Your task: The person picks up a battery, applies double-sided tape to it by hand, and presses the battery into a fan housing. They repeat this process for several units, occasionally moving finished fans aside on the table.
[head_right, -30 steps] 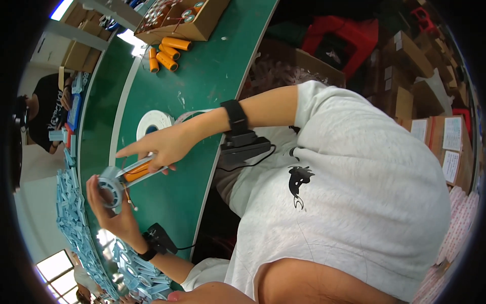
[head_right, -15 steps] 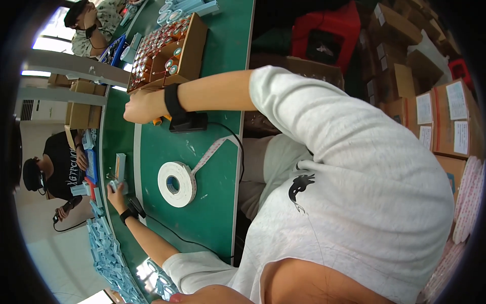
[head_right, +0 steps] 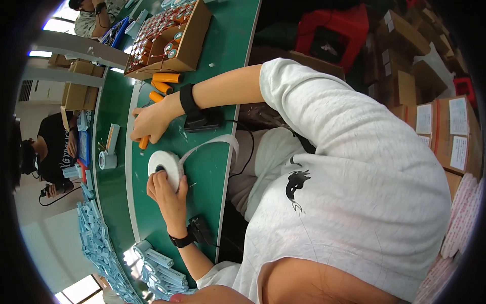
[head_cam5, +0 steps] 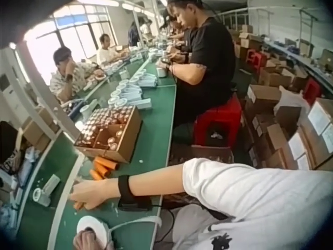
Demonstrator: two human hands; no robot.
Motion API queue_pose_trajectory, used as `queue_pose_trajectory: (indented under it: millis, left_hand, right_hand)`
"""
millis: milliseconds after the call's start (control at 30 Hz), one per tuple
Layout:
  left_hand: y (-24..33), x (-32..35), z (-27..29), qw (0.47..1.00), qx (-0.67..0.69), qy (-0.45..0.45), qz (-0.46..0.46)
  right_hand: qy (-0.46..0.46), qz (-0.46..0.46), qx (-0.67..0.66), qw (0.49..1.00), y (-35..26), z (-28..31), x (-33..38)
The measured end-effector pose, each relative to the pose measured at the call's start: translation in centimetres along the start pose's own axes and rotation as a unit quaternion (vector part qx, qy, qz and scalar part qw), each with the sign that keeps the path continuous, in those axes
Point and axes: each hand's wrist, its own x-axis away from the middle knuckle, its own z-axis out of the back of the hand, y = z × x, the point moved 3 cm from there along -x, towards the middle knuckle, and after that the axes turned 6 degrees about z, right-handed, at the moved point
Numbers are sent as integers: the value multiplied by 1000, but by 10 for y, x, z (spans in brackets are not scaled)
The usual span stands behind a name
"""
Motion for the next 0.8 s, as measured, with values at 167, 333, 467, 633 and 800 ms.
queue_pose_trajectory:
  millis: [167, 333, 467, 633, 800]
  left_hand:
    - [-23, 17, 14, 990, 53, 68, 108]
    - [-28, 23, 18, 977, 19, 177, 113]
    - [-41, 26, 27, 959, 10, 236, 157]
    - [-58, 30, 50, 904, 168, 292, 264]
    - [-52, 36, 34, 925, 59, 299, 227]
  right_hand:
    - [225, -115, -292, 922, -16, 35, 16]
    - [84, -245, -492, 831, -77, 22, 34]
    - [205, -206, -669, 684, -107, 6, 31]
    - [-38, -106, -490, 864, -98, 12, 67]
    - [186, -185, -559, 787, -92, 56, 39]
